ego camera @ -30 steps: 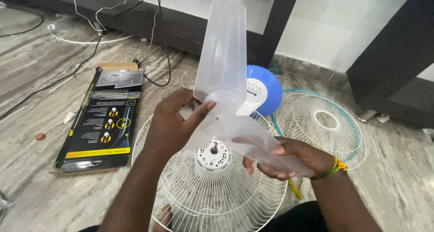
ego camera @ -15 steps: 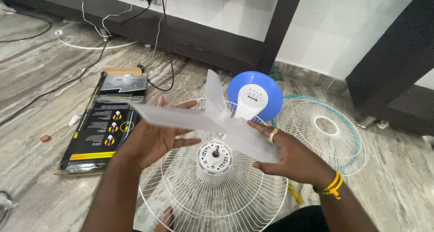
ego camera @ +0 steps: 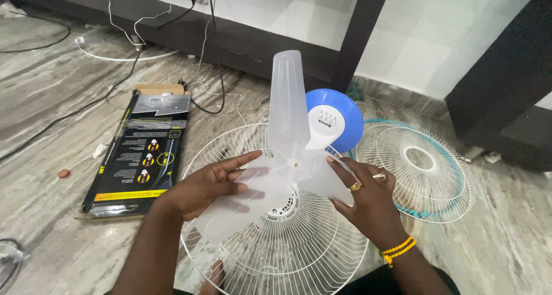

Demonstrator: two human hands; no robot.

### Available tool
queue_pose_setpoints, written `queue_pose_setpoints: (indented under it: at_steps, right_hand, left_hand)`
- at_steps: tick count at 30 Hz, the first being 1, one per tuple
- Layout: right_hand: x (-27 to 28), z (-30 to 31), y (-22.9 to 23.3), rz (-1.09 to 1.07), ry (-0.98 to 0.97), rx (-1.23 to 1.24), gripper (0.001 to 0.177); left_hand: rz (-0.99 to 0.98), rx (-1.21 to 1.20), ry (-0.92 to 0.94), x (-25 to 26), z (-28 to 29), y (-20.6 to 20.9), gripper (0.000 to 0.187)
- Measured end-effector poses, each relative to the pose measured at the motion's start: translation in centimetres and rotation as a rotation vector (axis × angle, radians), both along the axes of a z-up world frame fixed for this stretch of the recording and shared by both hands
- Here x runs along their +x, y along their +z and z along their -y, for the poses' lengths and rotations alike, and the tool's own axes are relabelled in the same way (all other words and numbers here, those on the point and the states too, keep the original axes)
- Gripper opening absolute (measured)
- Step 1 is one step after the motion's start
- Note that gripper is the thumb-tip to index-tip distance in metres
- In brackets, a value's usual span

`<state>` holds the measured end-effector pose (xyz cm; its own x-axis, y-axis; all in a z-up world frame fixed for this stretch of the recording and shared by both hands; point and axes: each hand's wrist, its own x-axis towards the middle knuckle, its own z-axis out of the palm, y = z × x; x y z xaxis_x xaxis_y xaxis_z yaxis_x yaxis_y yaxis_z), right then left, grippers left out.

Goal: The person disassembles a table fan by removing the outer cage, then the inner cage, and finally unscrews the central nut to detach the fan blades. The components are placed on the floor.

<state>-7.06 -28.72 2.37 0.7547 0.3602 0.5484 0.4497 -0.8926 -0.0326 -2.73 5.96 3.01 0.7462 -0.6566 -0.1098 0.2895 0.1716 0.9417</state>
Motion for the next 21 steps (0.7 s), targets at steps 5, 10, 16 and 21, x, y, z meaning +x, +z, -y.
queue_pose_setpoints:
  at_steps: [5,10,16,21]
  right_hand:
    - [-0.2,-0.2,0.5,0.024,-0.020,-0.017,0.097]
    - [-0.8,-0.9,1.6,0.102,0.001,0.037,0.085]
    - [-1.6,-0.2,2.8,0.098,0.092,0.199,0.068]
    - [-1.3,0.2,2.6,-0.316,0.229,0.775,0.042]
  left_hand:
    - [-0.014,0.009,-0.003,0.3,0.1,0.0,0.079]
    - [0.044,-0.046,0.035,0.3,-0.5,0.0,0.082]
    - [0.117,-0.234,0.104,-0.3,-0.9,1.5,0.080]
    - [0.173,-0.326,0.372,-0.2,0.3,2.8,0.073]
